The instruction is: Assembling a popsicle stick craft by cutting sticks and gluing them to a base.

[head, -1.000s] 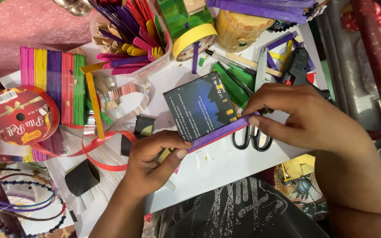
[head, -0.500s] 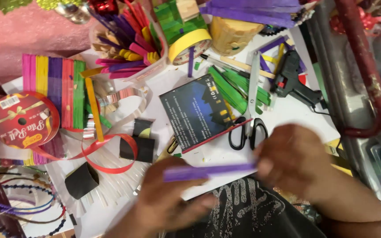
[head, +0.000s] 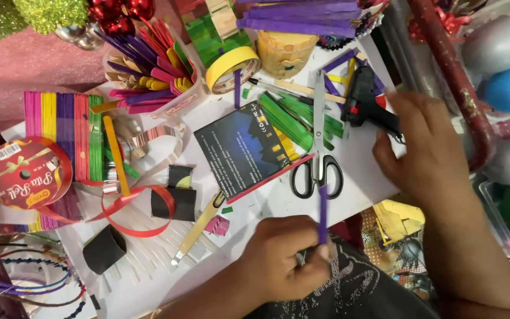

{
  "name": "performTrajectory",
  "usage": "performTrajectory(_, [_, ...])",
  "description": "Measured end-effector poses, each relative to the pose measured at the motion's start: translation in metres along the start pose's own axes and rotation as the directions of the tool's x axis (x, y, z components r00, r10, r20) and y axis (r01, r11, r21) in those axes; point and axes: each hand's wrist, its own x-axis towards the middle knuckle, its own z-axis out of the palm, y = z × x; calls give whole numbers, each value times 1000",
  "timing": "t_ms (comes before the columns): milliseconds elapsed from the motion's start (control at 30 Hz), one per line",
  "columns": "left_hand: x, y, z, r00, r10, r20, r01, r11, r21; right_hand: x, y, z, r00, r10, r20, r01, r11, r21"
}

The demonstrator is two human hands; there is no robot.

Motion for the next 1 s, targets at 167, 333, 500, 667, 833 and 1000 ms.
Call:
performTrajectory(167, [-2, -17, 22, 940, -328, 93, 331, 944, -12, 11, 22, 17, 908, 283, 309, -193, 937, -292])
performTrajectory(333, [7, -35, 34, 940, -331, 82, 338, 936, -95, 13, 34, 23, 901, 291, 320, -216, 944, -250])
performTrajectory(500, [15, -39, 33, 907, -388, 162, 421, 845, -331, 18, 31, 22, 837, 421, 349, -349, 902, -253])
performTrajectory(667, [9, -50, 36, 831, -534, 154, 548, 740, -390, 10, 36, 14, 953, 217, 211, -240, 967, 89])
performTrajectory(833, [15, -51, 31, 801, -557, 218, 599, 752, -276, -9, 16, -18, 911, 334, 241, -412, 737, 535])
performTrajectory(1000, [16, -59, 32, 868, -450, 207, 488, 849, -201, -23, 16, -12, 892, 280, 354, -437, 342, 832])
